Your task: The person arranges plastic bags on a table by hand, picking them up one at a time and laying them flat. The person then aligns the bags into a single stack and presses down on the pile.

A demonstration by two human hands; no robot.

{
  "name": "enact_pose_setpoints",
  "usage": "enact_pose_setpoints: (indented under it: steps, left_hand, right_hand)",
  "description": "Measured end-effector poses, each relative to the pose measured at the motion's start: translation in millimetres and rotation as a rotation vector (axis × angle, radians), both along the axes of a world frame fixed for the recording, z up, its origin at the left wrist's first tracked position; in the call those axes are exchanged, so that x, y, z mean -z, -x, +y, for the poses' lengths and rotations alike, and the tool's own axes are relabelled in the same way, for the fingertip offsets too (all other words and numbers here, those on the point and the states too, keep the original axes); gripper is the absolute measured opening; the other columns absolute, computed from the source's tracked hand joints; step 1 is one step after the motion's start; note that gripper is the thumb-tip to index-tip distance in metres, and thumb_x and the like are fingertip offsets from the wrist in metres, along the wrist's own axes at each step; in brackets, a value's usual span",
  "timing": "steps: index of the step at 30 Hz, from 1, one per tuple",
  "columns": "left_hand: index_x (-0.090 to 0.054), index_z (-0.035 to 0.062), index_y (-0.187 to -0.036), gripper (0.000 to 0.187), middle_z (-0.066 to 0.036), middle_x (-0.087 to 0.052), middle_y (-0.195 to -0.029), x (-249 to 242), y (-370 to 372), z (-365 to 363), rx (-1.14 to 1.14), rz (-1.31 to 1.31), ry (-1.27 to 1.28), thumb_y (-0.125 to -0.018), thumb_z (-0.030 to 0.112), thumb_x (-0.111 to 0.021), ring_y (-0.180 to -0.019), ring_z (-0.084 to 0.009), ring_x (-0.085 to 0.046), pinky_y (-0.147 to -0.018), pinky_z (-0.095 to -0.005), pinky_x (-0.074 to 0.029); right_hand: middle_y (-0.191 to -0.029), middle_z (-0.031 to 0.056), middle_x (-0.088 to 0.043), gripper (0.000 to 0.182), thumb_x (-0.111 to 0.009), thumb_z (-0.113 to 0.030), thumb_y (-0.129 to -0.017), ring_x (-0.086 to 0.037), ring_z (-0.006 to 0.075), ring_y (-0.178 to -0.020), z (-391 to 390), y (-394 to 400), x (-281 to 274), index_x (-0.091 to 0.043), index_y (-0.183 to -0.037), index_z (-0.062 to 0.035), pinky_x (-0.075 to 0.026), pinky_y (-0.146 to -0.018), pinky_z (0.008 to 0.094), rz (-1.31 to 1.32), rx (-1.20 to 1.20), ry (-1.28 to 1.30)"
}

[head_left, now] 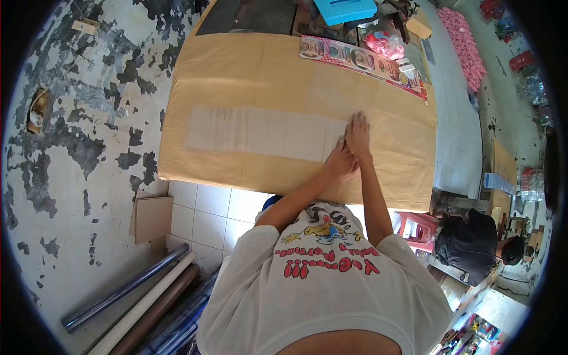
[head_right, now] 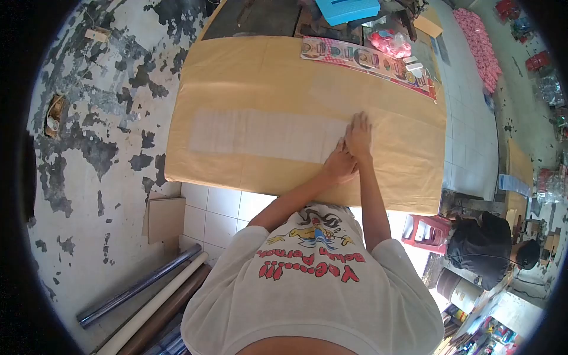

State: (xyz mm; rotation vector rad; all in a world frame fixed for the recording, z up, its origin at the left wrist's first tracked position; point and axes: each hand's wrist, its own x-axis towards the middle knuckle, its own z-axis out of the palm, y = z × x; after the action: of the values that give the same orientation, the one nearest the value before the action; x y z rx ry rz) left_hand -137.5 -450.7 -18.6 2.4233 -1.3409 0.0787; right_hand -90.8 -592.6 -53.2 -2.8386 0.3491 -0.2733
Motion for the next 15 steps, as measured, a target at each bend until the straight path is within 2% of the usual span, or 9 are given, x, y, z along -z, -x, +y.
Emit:
enact_pose_setpoints:
  steps: [3,6,9,11,12,13,15]
  left_hand:
    - [-0.045,0.0022,-0.141,0.058,-0.016,-0.042,-0.147,10,-1,-2,0.024,0.000,0.053,-0.092,0.034,-0.047,-0.135,-0.0289,-0.038,-0.111,-0.0586,-0.022]
    - [-0.044,0.0004,-0.140,0.059,-0.016,-0.044,-0.145,3,-1,-1,-0.011,-0.119,0.168,-0.091,0.033,-0.049,-0.128,-0.0291,-0.043,-0.110,-0.0577,-0.024]
    - [-0.043,-0.0011,-0.141,0.059,-0.018,-0.043,-0.145,0,-2,0,0.018,-0.076,0.150,-0.091,0.029,-0.049,-0.129,-0.0316,-0.042,-0.110,-0.0582,-0.024]
    - [-0.044,-0.0022,-0.139,0.059,-0.018,-0.045,-0.143,-10,-4,3,0.052,-0.005,0.026,-0.089,0.029,-0.051,-0.131,-0.0329,-0.040,-0.112,-0.0579,-0.022]
    - [-0.044,-0.0027,-0.138,0.060,-0.018,-0.045,-0.142,-13,-4,4,0.074,0.034,-0.035,-0.088,0.028,-0.051,-0.132,-0.0336,-0.040,-0.113,-0.0577,-0.021]
    - [-0.045,-0.0028,-0.138,0.059,-0.019,-0.045,-0.142,-12,-5,5,0.074,0.039,0.050,-0.088,0.028,-0.051,-0.133,-0.0346,-0.038,-0.113,-0.0579,-0.020]
    - [-0.045,-0.0031,-0.137,0.058,-0.020,-0.043,-0.143,-10,-8,4,0.075,0.035,0.148,-0.089,0.029,-0.051,-0.136,-0.0359,-0.035,-0.113,-0.0580,-0.020]
  right_hand:
    - [-0.154,0.0278,-0.025,0.061,-0.049,-0.031,-0.096,-0.021,0.0411,-0.144,-20,-26,-15,-0.034,-0.146,-0.0004,-0.018,-0.117,0.0543,0.043,0.253,0.016]
    - [-0.148,0.0291,-0.035,0.060,-0.049,-0.035,-0.094,-0.028,0.0418,-0.140,-48,-50,-13,-0.041,-0.141,0.0017,-0.023,-0.115,0.0515,-0.031,0.371,0.062]
    - [-0.137,0.0270,-0.048,0.049,-0.053,-0.029,-0.092,-0.038,0.0420,-0.133,-34,-40,-73,-0.051,-0.130,0.0019,-0.030,-0.111,0.0483,-0.034,0.280,-0.151]
    - [-0.126,0.0243,-0.056,0.037,-0.057,-0.017,-0.088,-0.044,0.0416,-0.125,-5,-33,-99,-0.056,-0.118,0.0027,-0.035,-0.106,0.0460,0.258,0.089,-0.369]
    - [-0.129,0.0258,-0.053,0.038,-0.056,-0.016,-0.087,-0.042,0.0425,-0.126,1,-27,-66,-0.055,-0.120,0.0034,-0.035,-0.107,0.0461,0.105,-0.058,-0.337]
    - [-0.132,0.0274,-0.050,0.040,-0.056,-0.014,-0.087,-0.041,0.0434,-0.128,3,-24,-30,-0.055,-0.123,0.0042,-0.035,-0.107,0.0461,-0.047,-0.202,-0.300]
    - [-0.140,0.0293,-0.042,0.047,-0.051,-0.019,-0.090,-0.035,0.0443,-0.133,22,-31,-18,-0.049,-0.131,0.0045,-0.030,-0.111,0.0480,-0.145,-0.082,-0.198]
